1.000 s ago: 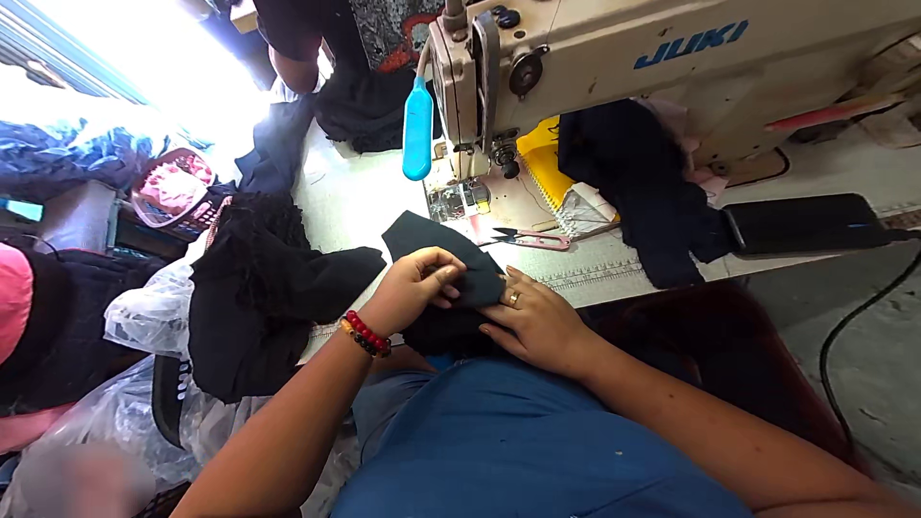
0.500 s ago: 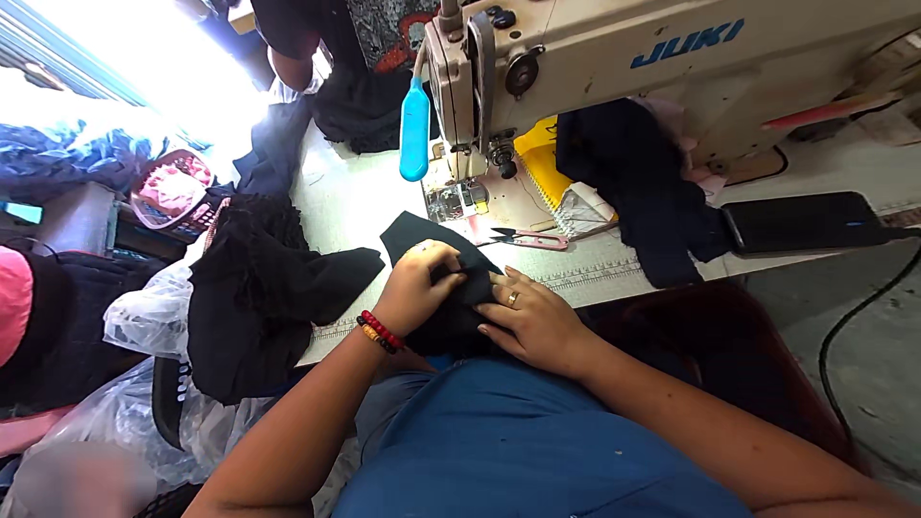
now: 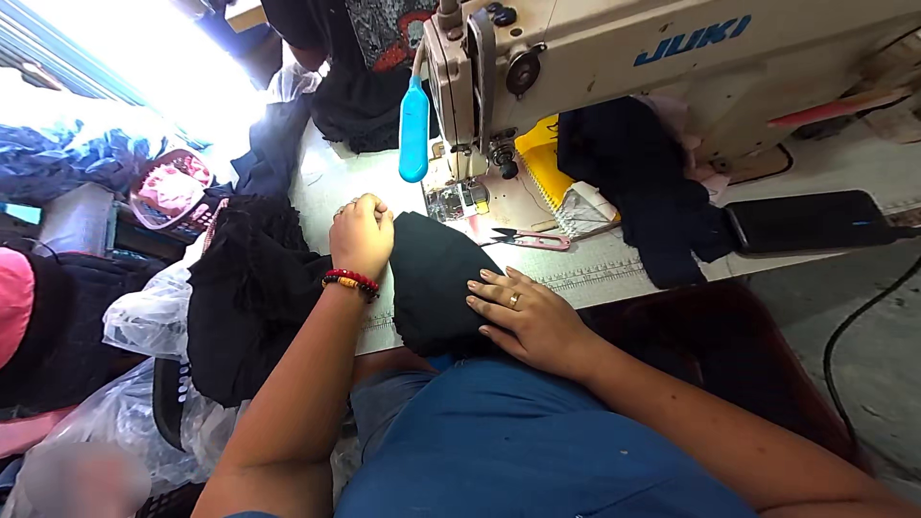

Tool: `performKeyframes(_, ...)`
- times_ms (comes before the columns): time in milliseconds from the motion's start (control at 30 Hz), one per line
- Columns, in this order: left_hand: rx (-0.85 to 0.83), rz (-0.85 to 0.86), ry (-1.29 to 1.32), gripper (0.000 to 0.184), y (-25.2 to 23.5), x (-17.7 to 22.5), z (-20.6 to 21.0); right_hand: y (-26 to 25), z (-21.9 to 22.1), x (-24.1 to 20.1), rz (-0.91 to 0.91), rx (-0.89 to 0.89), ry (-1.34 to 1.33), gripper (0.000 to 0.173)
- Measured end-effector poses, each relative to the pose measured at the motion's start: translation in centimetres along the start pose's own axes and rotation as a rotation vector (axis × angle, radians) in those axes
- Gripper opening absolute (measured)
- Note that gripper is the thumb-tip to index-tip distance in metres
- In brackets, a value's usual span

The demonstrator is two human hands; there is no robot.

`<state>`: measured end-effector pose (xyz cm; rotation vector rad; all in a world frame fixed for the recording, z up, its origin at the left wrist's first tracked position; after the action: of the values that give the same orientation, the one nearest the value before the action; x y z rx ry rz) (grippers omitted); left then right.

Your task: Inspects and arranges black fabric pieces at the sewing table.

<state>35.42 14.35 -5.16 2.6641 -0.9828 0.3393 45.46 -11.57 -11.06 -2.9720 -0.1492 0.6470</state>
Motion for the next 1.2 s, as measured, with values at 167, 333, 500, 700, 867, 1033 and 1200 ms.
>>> performKeyframes(167, -0.155, -0.103, 0.049, 0.065, 0.2, 1.1, 1.1, -0.1, -0.5, -0.1, 0.006, -0.014, -0.06, 0.043)
performKeyframes(333, -0.236, 0.135, 0.462, 0.024, 0.5, 0.2, 1.1, -2.0, -2.6, 0.4, 0.097, 0.119, -0.213, 0.042)
performKeyframes(500, -0.265, 0.295, 0.84, 0.01, 4.7, 2.2, -1.6, -5.2, -3.7, 1.7, 0.353, 0.211, -0.69, 0.046)
performKeyframes(700, -0.179, 0.364, 0.975, 0.011, 8.8, 2.2, -2.7, -5.5, -4.2, -0.1, 0.302, 0.211, -1.224, 0.008)
performKeyframes(867, -0.074, 0.348, 1.062, 0.009, 9.4, 1.2, -2.2, -5.0, -3.9, -0.9, 0.301, 0.24, -1.176, 0.009)
performKeyframes(1033, 0.02, 0.366, 1.024, 0.021, 10.3, 0.5, -2.4, -4.6, -4.2, -1.3, 0.302, 0.296, -1.076, 0.009)
performKeyframes(1200, 0.022, 0.388, 1.032, 0.024, 10.8, 0.0, -2.4, -4.4, -4.1, -1.6, 0.277, 0.319, -1.065, 0.012)
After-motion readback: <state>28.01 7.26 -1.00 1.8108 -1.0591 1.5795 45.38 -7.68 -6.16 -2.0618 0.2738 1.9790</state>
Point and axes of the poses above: each hand's wrist, its own y-axis away from the middle knuckle, its own z-axis out of the palm, x = y × z, the point moved 3 cm from there along -y, towards the middle knuckle, and after that the axes turned 11 degrees about -x, right-handed, at the moved point
